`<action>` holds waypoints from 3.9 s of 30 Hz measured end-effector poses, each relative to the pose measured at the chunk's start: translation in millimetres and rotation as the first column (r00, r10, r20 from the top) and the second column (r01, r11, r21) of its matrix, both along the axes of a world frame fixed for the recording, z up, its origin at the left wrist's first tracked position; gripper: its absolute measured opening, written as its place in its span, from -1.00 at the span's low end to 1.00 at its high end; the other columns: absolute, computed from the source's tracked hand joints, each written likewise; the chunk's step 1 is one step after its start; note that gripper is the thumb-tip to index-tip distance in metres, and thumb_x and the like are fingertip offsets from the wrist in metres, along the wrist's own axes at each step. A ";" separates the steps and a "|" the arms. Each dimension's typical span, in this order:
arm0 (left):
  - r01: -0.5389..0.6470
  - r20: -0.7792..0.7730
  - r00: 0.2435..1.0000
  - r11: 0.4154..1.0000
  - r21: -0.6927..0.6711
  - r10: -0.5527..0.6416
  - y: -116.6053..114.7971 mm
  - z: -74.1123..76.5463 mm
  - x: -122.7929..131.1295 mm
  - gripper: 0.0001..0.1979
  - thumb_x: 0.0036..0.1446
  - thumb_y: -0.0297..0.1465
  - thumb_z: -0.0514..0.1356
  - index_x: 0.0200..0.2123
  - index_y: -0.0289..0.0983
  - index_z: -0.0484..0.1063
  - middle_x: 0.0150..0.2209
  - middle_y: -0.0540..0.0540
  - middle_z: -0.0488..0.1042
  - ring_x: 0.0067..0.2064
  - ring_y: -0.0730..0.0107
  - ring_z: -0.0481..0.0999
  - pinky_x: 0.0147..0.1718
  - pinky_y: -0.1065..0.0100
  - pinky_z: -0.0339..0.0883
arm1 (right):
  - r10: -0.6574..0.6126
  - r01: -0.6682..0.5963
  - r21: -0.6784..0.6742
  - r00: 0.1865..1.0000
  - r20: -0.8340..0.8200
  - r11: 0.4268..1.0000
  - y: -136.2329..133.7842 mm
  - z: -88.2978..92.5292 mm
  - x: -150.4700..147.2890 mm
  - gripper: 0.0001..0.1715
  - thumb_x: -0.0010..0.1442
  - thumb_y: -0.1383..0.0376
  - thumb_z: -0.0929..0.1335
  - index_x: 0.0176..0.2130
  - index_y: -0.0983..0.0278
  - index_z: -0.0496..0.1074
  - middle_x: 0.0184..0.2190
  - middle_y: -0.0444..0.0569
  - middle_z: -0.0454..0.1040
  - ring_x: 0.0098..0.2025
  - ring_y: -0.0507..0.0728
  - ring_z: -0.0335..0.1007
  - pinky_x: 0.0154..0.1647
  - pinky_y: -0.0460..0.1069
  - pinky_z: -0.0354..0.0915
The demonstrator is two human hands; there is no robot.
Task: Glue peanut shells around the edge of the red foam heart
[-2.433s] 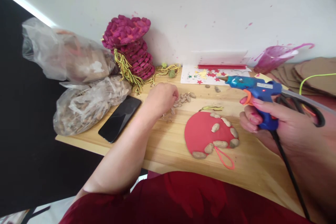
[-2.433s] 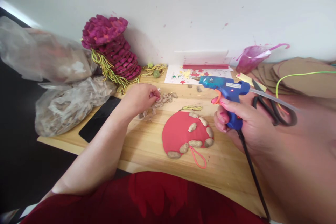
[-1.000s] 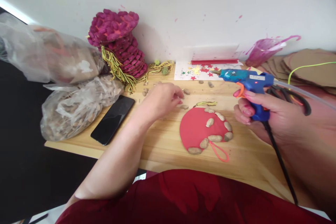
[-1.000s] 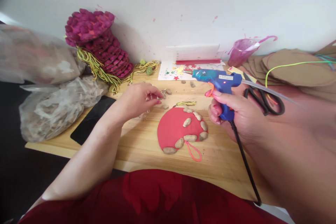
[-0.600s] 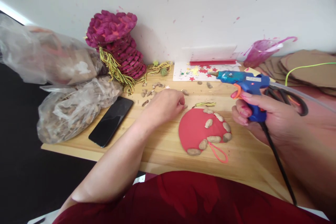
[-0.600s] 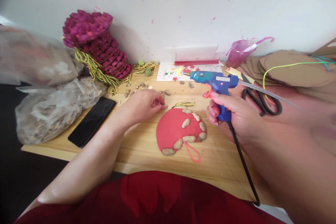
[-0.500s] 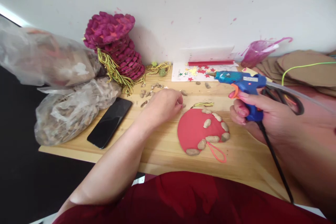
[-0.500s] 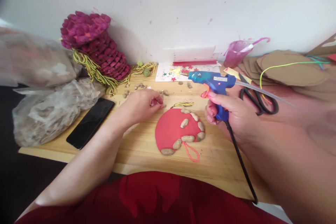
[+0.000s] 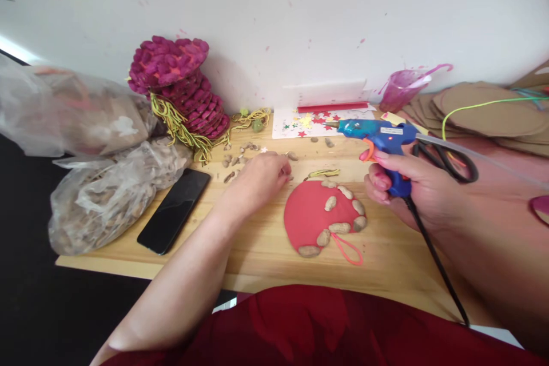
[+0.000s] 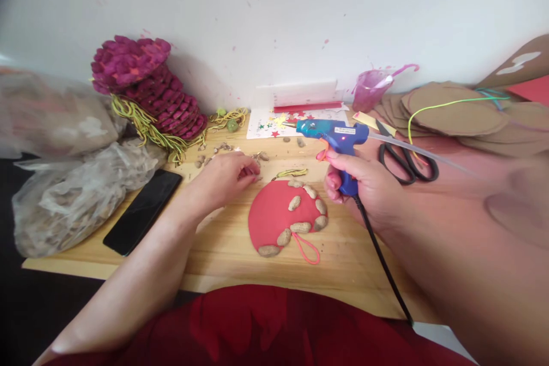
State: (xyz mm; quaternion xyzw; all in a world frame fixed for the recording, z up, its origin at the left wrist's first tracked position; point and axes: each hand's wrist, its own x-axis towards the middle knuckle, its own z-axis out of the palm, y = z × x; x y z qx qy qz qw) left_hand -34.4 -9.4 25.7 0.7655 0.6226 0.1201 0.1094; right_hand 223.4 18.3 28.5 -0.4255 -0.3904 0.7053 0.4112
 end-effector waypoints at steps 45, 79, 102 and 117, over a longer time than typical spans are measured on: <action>0.174 0.205 0.930 0.855 0.488 -0.306 -30.7 3.2 58.0 -0.83 0.29 -0.47 0.21 -0.09 -0.24 0.55 -0.21 -0.11 0.62 -0.16 0.32 0.58 -0.11 0.28 0.47 | 0.046 -0.051 0.059 0.996 0.071 0.997 -17.0 -1.4 -13.8 -0.65 0.01 0.47 0.51 -0.24 0.20 0.39 -0.47 -0.11 0.60 -0.45 0.09 0.56 -0.53 -0.07 0.46; -0.077 0.486 0.860 0.980 -0.182 0.158 1.1 3.3 7.6 -0.88 0.07 -0.40 0.32 -0.28 -0.25 0.60 -0.38 -0.05 0.63 -0.35 0.35 0.56 -0.32 0.33 0.43 | -0.181 0.167 0.109 0.973 0.144 0.980 6.8 -5.3 -2.3 -0.69 -0.01 0.33 0.54 -0.33 0.22 0.37 -0.51 -0.19 0.49 -0.58 0.02 0.44 -0.65 -0.11 0.24; -0.065 -0.023 0.998 0.998 -0.014 0.065 -4.1 5.5 6.7 -0.91 0.13 -0.45 0.24 -0.34 -0.21 0.58 -0.35 -0.07 0.60 -0.29 0.20 0.56 -0.29 0.26 0.33 | -0.208 0.199 0.063 0.954 0.217 0.978 2.5 -5.1 -6.2 -0.53 -0.09 0.26 0.57 -0.15 0.15 0.47 -0.30 -0.10 0.62 -0.49 0.10 0.57 -0.64 -0.10 0.35; 0.100 0.090 0.990 0.992 0.079 -0.107 -14.2 1.1 30.6 -0.96 0.16 -0.48 0.29 -0.32 -0.27 0.56 -0.35 -0.09 0.57 -0.27 0.26 0.52 -0.20 0.25 0.34 | -0.171 0.163 0.068 0.975 0.140 0.984 0.2 -12.2 -8.0 -0.61 -0.06 0.32 0.56 -0.20 0.17 0.49 -0.39 -0.14 0.60 -0.55 0.07 0.53 -0.71 -0.13 0.30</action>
